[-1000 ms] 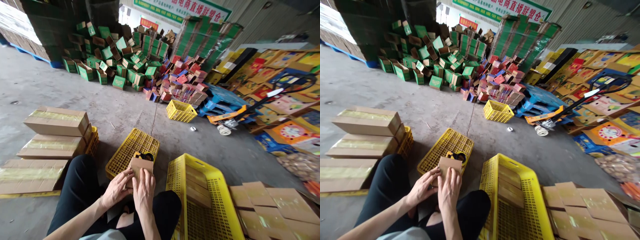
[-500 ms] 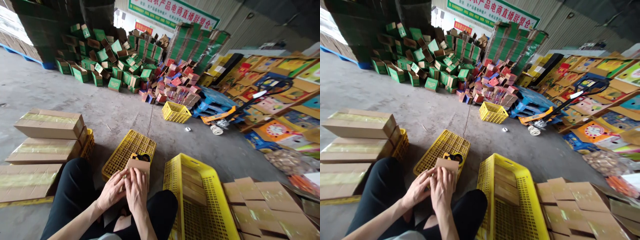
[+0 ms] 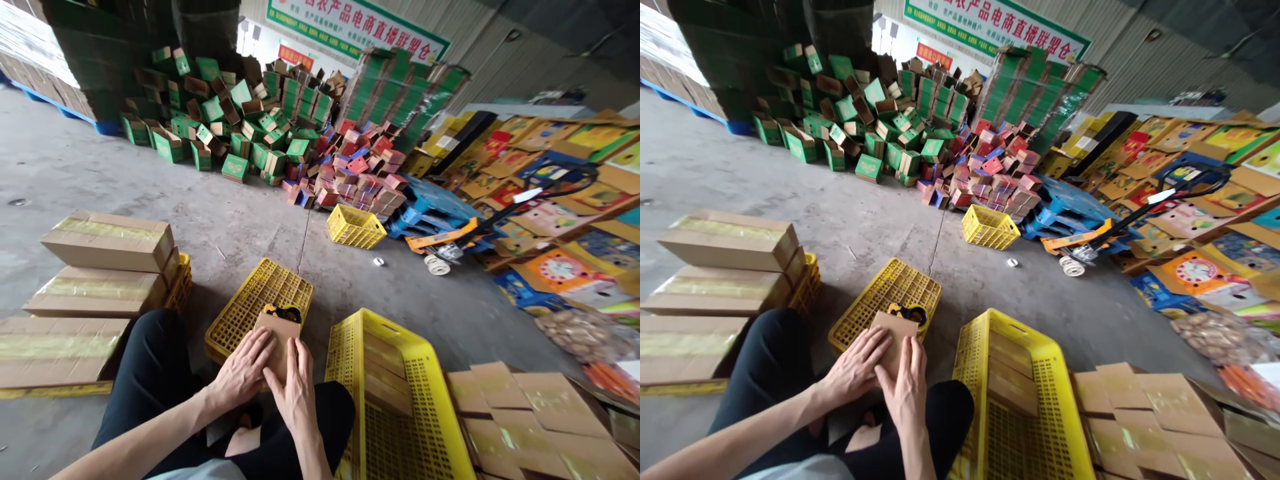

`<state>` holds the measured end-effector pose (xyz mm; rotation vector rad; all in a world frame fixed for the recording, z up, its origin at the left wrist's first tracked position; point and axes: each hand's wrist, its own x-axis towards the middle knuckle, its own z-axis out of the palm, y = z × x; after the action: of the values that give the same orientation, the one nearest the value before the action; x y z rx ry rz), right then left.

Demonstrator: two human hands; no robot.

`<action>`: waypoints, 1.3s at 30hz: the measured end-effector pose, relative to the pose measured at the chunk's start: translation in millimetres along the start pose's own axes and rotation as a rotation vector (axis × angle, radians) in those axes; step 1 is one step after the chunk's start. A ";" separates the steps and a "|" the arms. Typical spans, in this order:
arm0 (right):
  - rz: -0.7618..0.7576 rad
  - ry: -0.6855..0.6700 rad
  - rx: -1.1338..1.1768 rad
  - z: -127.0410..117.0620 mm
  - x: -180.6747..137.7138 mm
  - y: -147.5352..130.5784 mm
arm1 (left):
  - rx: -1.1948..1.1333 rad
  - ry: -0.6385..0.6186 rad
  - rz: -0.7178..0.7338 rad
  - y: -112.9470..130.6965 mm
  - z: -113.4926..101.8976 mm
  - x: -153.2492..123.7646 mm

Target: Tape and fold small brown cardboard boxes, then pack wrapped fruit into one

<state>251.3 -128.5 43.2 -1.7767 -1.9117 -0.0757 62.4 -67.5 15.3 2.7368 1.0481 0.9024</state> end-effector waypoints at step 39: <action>-0.019 0.060 0.017 -18.2 -8.0 -29.5 | -0.177 -0.005 -0.077 1.3 -19.6 -27.0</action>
<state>229.6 -146.7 64.6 -1.7262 -1.8817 -0.1176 36.3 -88.2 18.4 2.5361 1.0126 0.9278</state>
